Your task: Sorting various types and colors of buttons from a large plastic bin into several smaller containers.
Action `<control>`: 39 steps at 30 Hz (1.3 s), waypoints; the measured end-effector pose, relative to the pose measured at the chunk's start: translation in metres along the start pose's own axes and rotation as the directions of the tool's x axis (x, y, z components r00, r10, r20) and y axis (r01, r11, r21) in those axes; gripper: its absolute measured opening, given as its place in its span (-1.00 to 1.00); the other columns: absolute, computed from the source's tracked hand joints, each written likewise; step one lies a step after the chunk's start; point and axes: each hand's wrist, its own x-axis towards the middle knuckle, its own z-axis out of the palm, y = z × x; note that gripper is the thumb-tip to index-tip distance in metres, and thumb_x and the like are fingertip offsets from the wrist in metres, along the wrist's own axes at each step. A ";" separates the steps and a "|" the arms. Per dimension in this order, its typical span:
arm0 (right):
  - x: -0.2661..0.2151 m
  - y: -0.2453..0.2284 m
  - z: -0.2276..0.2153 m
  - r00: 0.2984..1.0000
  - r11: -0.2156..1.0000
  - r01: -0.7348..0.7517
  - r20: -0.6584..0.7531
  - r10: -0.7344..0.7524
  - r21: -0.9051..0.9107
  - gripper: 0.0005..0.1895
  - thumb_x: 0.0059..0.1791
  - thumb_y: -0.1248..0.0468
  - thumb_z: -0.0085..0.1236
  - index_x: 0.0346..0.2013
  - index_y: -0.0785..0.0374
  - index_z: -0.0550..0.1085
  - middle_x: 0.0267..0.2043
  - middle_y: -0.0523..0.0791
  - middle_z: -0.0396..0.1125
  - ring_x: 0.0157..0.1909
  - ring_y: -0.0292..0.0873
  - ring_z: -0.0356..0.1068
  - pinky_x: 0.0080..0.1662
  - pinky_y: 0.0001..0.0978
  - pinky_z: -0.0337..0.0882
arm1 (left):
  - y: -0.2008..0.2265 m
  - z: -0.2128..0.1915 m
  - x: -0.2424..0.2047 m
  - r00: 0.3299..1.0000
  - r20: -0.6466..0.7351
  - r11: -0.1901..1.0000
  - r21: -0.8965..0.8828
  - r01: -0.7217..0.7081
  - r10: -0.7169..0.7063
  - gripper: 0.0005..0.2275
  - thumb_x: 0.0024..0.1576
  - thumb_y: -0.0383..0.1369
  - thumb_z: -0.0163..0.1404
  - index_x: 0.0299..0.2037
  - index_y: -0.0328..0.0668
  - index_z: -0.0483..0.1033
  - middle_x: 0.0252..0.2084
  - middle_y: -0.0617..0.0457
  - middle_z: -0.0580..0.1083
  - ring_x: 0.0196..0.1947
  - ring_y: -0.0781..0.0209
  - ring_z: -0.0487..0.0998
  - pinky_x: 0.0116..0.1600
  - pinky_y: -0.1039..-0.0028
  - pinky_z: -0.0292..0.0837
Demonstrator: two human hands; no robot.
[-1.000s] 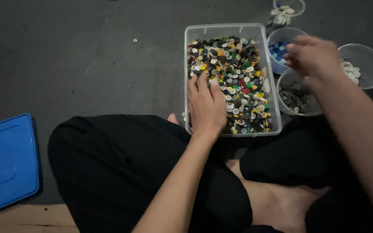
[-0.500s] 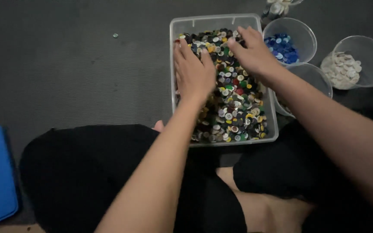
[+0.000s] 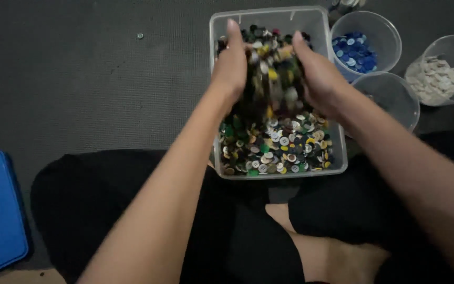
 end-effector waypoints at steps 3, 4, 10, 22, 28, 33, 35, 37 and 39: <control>-0.033 0.013 -0.011 0.988 0.951 0.097 -0.089 -0.128 -0.295 -0.40 0.11 -0.17 -0.30 -0.09 0.19 0.56 -0.08 -0.09 0.48 -0.14 -0.23 0.44 -0.08 -0.39 0.44 | 0.005 -0.001 -0.047 0.992 0.042 0.992 0.050 -0.120 0.118 -0.07 0.00 0.24 -0.81 -0.02 -0.11 0.69 0.14 -0.06 0.61 0.13 -0.08 0.61 0.24 0.26 0.34; -0.042 0.018 -0.013 0.987 0.949 0.103 -0.087 -0.135 -0.297 -0.40 0.11 -0.17 -0.30 -0.09 0.19 0.56 -0.08 -0.09 0.48 -0.14 -0.23 0.44 -0.08 -0.39 0.44 | 0.009 -0.002 -0.064 0.992 0.038 0.991 0.049 -0.126 0.124 -0.07 0.00 0.24 -0.81 -0.02 -0.11 0.69 0.14 -0.06 0.61 0.13 -0.08 0.61 0.24 0.26 0.34; -0.087 0.036 -0.021 0.920 0.880 0.200 -0.227 -0.320 -0.430 -0.61 0.23 -0.02 -0.07 -0.13 0.07 0.65 -0.28 -0.06 0.46 -0.22 -0.17 0.46 -0.13 -0.34 0.52 | 0.006 -0.011 -0.134 0.942 0.130 0.950 -0.020 -0.311 0.311 -0.25 0.26 0.20 -0.56 -0.05 -0.16 0.68 0.02 -0.25 0.60 0.18 -0.33 0.52 0.31 0.07 0.33; -0.140 0.045 -0.021 0.888 0.707 0.282 -0.103 -0.449 -0.649 -0.82 0.10 0.26 0.20 -0.15 0.34 0.62 -0.35 0.07 0.50 -0.23 -0.09 0.45 -0.20 -0.23 0.50 | -0.039 -0.020 -0.158 0.720 -0.088 0.676 0.438 -0.592 0.688 -0.63 0.36 -0.12 -0.20 -0.28 -0.13 0.62 -0.29 0.08 0.55 -0.16 0.02 0.60 0.16 0.23 0.37; -0.138 0.045 -0.021 0.864 0.573 0.279 -0.059 -0.501 -0.770 -0.81 -0.01 0.30 0.33 -0.13 0.30 0.64 -0.38 0.07 0.51 -0.26 -0.02 0.53 -0.24 -0.25 0.50 | -0.038 -0.024 -0.131 0.698 -0.209 0.646 0.617 -0.449 0.685 -0.90 0.18 -0.34 0.06 -0.22 -0.09 0.64 -0.23 0.05 0.47 -0.11 0.03 0.54 0.14 0.16 0.35; -0.140 0.056 -0.015 0.841 0.556 0.277 -0.083 -0.535 -0.783 -0.81 0.04 0.25 0.25 -0.06 0.06 0.64 -0.44 -0.02 0.51 -0.39 -0.08 0.48 -0.29 -0.25 0.45 | -0.036 -0.026 -0.062 0.642 -0.188 0.482 0.816 -0.319 0.743 -0.92 -0.05 -0.36 0.27 -0.37 0.02 0.70 0.00 0.00 0.28 0.10 -0.12 0.26 0.22 0.17 0.15; -0.148 0.047 -0.007 0.841 0.560 0.302 -0.062 -0.538 -0.772 -0.79 0.04 0.31 0.17 -0.05 0.16 0.61 -0.39 -0.09 0.51 -0.44 -0.21 0.37 -0.34 -0.40 0.37 | -0.032 -0.026 -0.035 0.726 -0.091 0.410 0.869 -0.276 0.682 -0.86 -0.08 -0.40 0.24 -0.31 0.04 0.72 0.18 -0.12 0.23 0.19 -0.21 0.20 0.28 0.06 0.04; -0.152 0.044 -0.006 0.841 0.566 0.326 -0.041 -0.539 -0.757 -0.76 0.03 0.36 0.09 -0.04 0.26 0.59 -0.34 -0.16 0.51 -0.49 -0.34 0.27 -0.39 -0.54 0.29 | -0.035 -0.023 -0.011 0.802 0.000 0.324 0.915 -0.241 0.597 -0.78 -0.10 -0.43 0.22 -0.24 0.05 0.75 0.37 -0.24 0.17 0.27 -0.30 0.13 0.34 -0.05 -0.07; -0.151 0.046 -0.011 0.836 0.557 0.343 -0.024 -0.547 -0.756 -0.80 0.03 0.38 0.09 -0.09 0.29 0.58 -0.40 -0.17 0.48 -0.52 -0.35 0.20 -0.42 -0.55 0.24 | -0.045 -0.021 0.011 0.859 0.104 0.177 0.959 -0.220 0.502 -0.82 0.00 -0.42 0.12 -0.24 -0.12 0.75 0.54 -0.23 0.10 0.46 -0.34 -0.03 0.35 -0.10 -0.29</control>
